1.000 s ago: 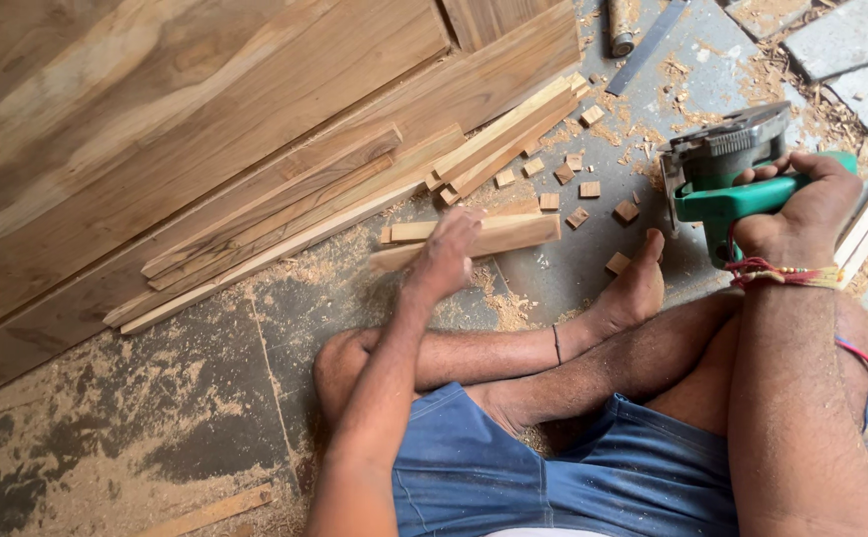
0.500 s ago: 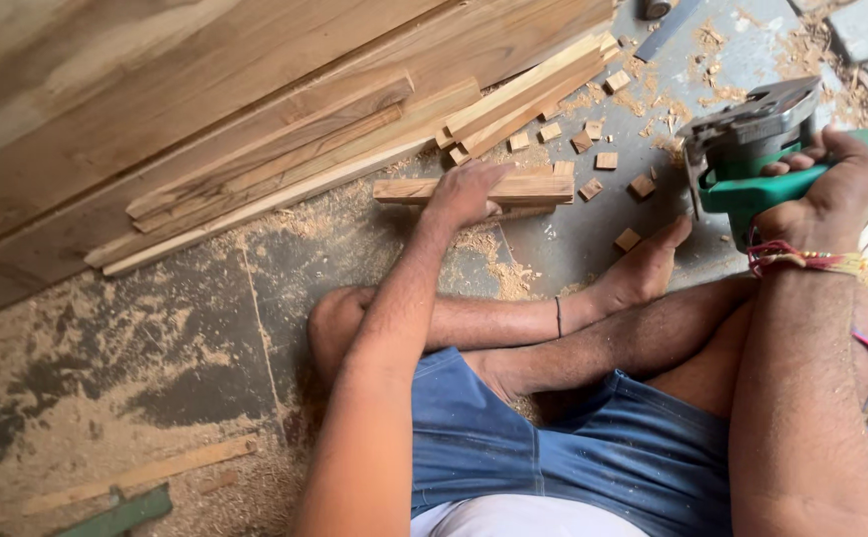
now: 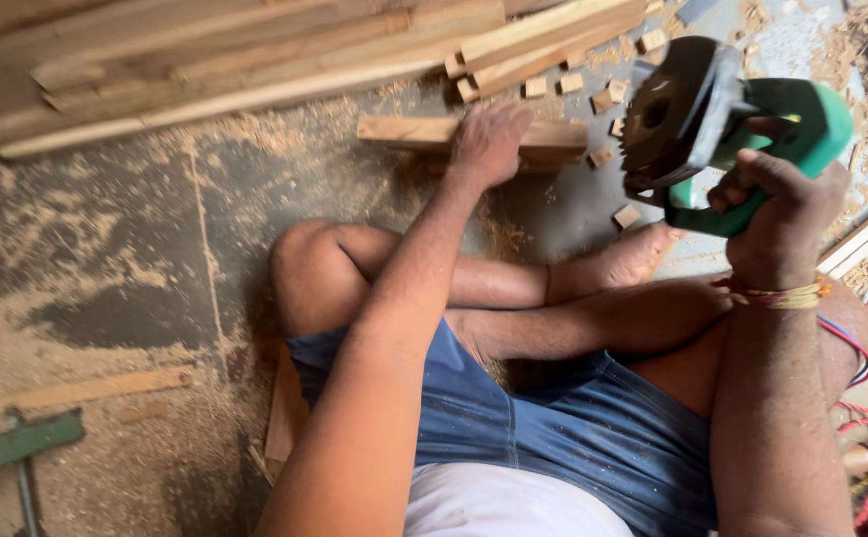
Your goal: The person sits on the floor and uses a handheld circular saw to cut small wooden planks into shorter segments. They hold the wood with their left hand and operate the saw with their right hand, repeatedly cutting pieces and letting them fall onto the floor.
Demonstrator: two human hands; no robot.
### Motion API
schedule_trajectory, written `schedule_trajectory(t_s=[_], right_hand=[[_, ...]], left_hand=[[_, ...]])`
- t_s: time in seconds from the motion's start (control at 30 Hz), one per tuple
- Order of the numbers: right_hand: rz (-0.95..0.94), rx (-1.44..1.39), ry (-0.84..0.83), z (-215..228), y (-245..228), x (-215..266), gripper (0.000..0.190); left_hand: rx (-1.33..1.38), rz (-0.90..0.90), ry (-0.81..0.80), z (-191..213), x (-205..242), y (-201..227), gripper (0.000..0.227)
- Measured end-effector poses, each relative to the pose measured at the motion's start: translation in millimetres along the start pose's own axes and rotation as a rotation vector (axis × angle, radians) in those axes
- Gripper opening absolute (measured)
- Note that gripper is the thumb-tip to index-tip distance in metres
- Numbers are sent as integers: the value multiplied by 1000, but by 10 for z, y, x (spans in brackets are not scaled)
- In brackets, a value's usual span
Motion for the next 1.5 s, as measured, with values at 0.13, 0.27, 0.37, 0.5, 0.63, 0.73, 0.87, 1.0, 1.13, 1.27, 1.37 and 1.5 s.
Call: schedule_trajectory(t_s=[0.13,0.27,0.37,0.5,0.63,0.73,0.87,1.0,1.13,1.27,1.37,1.5], right_hand=[[-18,85,-76,-106,124,190,18],[-46,125,-127,-383,162,242,6],[-74,140,-111,-477,115,293,9],[-67,239,-34,-673,62,310,28],[-28,294,-56,-752,77,339,28],[-8,305,-46,-724,182,338,26],[7,292,-50,-687,291,326,25],[6,309,-36,-640,348,325,29],[-10,296,-24,-605,394,324,32],[8,316,-26,-610,434,330,33],[14,301,-23,-633,444,333,31],[19,342,-14,-665,456,339,30]], left_hand=[[27,58,-181,-309,8,39,34],[144,103,519,-5,-36,-116,25],[49,7,-57,-352,-113,-62,21],[30,-46,202,-339,-147,-85,24],[74,1,181,-435,-165,-100,17],[106,12,98,-544,-185,-103,21],[25,-65,540,-419,-177,-92,15],[116,11,179,-607,-222,-108,14],[77,4,369,-545,-180,-86,17],[87,-37,339,-508,-166,-77,20],[96,-47,360,-445,-133,-57,19],[98,-6,365,-387,-107,-32,19]])
Point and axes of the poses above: each hand's wrist, its own x-axis away from the middle knuckle, its own z-axis out of the back of the hand, y = z × x, the point moved 4 cm from there along -x, towards the middle knuckle, and after that the axes turned 6 degrees about -z, right-handed, at the moved point
